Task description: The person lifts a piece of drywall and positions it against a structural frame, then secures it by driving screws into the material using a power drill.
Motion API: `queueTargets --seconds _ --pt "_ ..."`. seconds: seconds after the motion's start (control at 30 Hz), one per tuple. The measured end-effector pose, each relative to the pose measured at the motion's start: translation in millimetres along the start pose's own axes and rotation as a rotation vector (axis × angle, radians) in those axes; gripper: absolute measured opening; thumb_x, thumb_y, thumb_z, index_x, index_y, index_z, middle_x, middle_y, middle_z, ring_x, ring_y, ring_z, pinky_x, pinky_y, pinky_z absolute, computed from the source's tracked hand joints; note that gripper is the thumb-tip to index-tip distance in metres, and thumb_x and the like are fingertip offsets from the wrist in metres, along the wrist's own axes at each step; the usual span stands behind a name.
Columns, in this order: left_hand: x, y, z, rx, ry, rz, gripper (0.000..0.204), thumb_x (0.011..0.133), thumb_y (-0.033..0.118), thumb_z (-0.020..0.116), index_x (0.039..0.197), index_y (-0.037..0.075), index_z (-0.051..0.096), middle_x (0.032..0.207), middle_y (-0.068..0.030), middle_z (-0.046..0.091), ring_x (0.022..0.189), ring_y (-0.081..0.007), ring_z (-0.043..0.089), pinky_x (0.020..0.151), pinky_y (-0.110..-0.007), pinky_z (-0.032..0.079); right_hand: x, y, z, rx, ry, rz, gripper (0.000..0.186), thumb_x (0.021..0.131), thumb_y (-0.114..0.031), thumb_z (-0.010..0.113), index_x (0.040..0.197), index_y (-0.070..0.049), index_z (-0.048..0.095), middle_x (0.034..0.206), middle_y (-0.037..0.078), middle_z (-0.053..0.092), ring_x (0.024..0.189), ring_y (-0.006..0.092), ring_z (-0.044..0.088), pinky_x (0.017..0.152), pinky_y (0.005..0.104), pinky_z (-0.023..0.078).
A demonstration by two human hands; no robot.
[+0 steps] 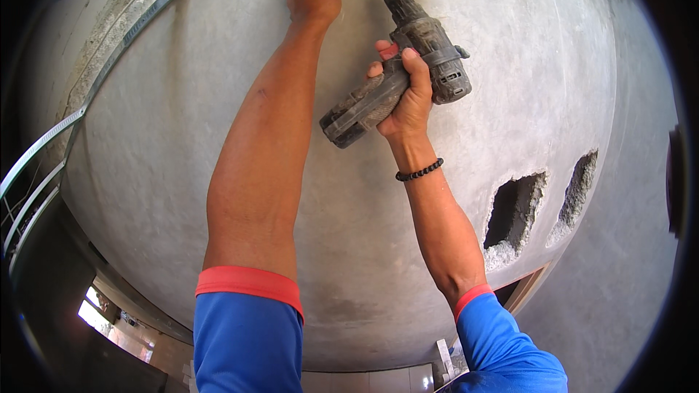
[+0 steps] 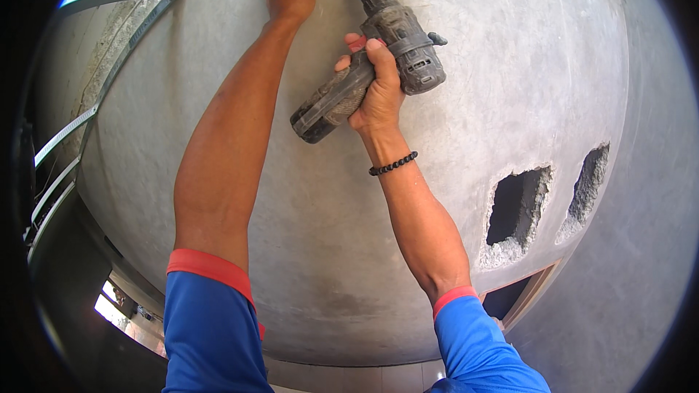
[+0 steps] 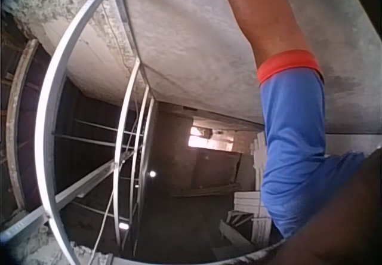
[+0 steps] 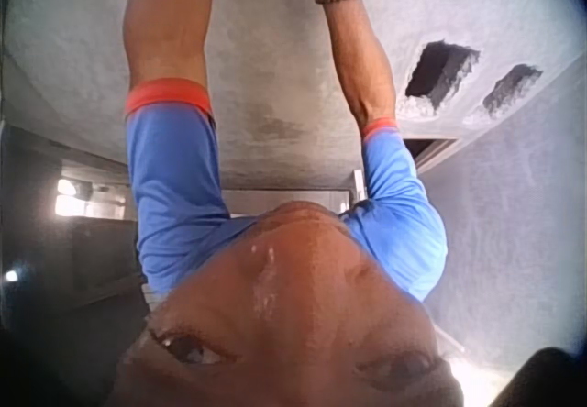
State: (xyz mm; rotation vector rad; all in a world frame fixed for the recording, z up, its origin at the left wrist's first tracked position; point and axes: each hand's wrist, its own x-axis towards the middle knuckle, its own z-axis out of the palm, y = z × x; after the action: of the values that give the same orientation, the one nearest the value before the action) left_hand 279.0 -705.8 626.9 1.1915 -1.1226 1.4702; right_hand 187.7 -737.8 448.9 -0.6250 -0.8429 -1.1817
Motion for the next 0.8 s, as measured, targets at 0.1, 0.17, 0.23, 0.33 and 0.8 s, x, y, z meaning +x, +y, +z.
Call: queueTargets --seconds 0.1,0.17,0.23,0.33,0.8 --pt "-0.5 -0.1 -0.2 -0.005 -0.01 -0.012 0.024 0.088 0.02 0.056 0.099 0.001 0.065 0.093 -0.0228 0.066 0.09 -0.0398 0.063 0.081 -0.046 0.049 -0.6 2.0 1.3 -0.001 0.01 -0.001 0.03 0.086 -0.024 0.06 0.106 -0.004 0.05 0.098 0.011 0.062 0.066 0.0189 0.063 0.054 0.032 0.054" --pt "-0.7 -1.3 -0.1 -0.006 -0.016 -0.014 0.024 0.088 0.02 0.056 0.099 0.001 0.065 0.093 -0.023 0.066 0.089 -0.04 0.063 0.08 -0.046 0.049 -0.7 3.5 1.4 0.011 0.013 0.002 0.03 0.086 -0.024 0.06 0.106 -0.004 0.05 0.099 0.011 0.063 0.066 0.019 0.063 0.054 0.0322 0.054" --pt "0.3 -1.5 0.5 -0.012 -0.023 -0.009 0.023 0.088 0.019 0.056 0.099 0.001 0.065 0.093 -0.0232 0.065 0.089 -0.0401 0.063 0.08 -0.046 0.049 0.3 4.0 1.1 0.023 0.013 0.005 0.029 0.086 -0.024 0.06 0.106 -0.004 0.05 0.099 0.011 0.063 0.067 0.019 0.062 0.054 0.0324 0.054" --pt "0.7 -3.2 3.4 -0.036 -0.015 0.03 0.023 0.088 0.019 0.056 0.098 0.001 0.065 0.091 -0.0232 0.065 0.088 -0.0406 0.062 0.079 -0.047 0.049 2.7 8.6 2.9 0.033 0.017 -0.004 0.028 0.085 -0.022 0.059 0.106 -0.004 0.05 0.099 0.01 0.063 0.067 0.0188 0.062 0.054 0.0326 0.054" --pt "5.4 -11.6 16.4 -0.03 -0.008 0.063 0.024 0.088 0.021 0.057 0.099 0.002 0.066 0.091 -0.0227 0.066 0.089 -0.0401 0.062 0.08 -0.047 0.049 1.6 16.2 3.8 0.008 0.021 0.007 0.017 0.085 -0.017 0.057 0.097 -0.007 0.05 0.087 0.007 0.061 0.068 0.0195 0.061 0.057 0.0325 0.053"
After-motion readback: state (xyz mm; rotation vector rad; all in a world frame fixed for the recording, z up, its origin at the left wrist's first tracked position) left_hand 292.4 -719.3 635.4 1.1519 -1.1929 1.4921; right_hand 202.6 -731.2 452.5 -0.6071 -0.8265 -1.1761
